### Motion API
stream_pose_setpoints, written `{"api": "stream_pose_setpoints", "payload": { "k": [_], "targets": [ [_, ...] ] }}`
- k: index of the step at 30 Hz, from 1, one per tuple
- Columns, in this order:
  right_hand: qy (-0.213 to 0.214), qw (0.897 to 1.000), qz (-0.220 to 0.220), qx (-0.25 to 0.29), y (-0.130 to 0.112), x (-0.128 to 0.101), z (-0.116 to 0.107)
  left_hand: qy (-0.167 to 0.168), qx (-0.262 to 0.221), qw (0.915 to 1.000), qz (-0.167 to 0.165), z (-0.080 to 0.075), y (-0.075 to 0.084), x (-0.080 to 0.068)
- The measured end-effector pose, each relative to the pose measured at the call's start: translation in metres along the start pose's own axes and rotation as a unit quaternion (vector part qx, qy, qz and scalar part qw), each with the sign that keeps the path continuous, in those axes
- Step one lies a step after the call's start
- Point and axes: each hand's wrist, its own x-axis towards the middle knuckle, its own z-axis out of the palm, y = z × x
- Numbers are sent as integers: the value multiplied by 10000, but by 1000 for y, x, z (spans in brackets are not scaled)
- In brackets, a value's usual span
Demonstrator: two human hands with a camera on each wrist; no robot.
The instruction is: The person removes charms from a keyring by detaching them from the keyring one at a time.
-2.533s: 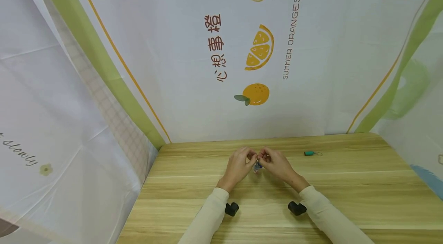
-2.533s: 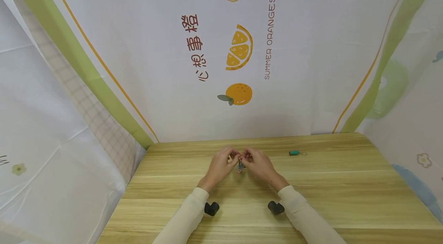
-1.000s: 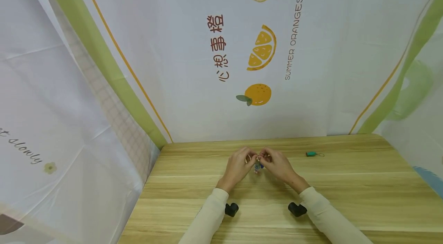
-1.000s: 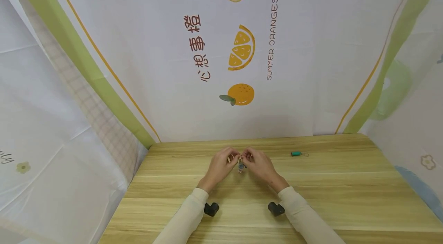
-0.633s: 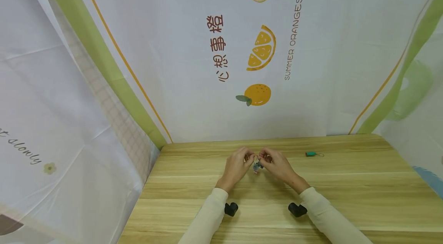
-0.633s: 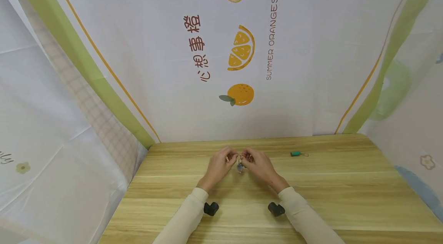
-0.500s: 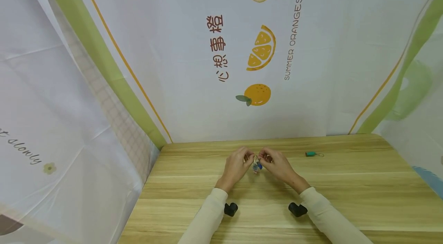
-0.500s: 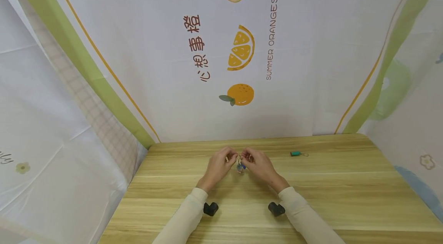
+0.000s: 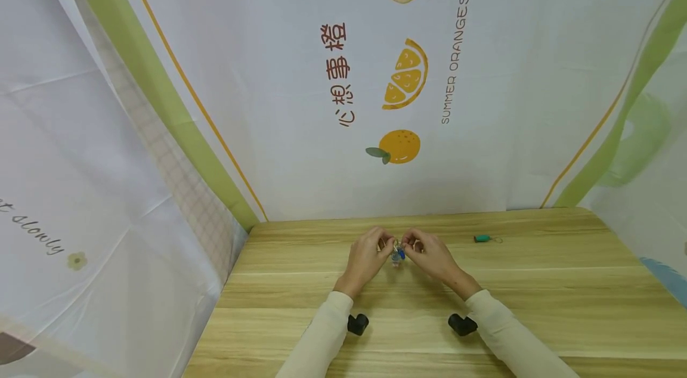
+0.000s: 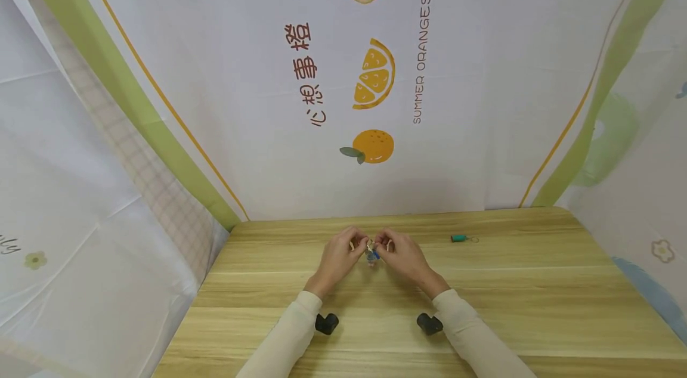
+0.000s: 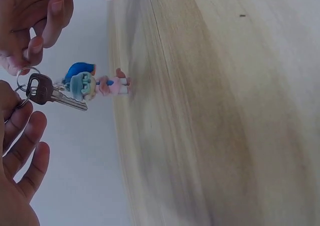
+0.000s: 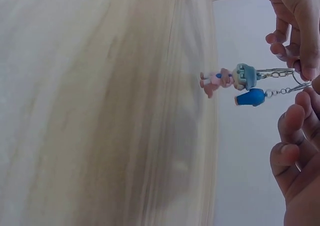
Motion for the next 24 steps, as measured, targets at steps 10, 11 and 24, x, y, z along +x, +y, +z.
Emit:
{"api": "stream_pose_setpoints", "payload": {
  "k": [10, 11, 24],
  "targets": [
    [-99, 9993, 309, -175, -8, 2, -2, 26, -11, 9997, 236, 0, 1, 1],
    [-90, 9993, 307, -181, -9, 2, -2, 40, -11, 9997, 245, 0, 2, 1],
    [-133, 9996, 171, -173, -3, 2, 2, 13, 21, 9997, 262, 2, 3, 1]
  ]
}}
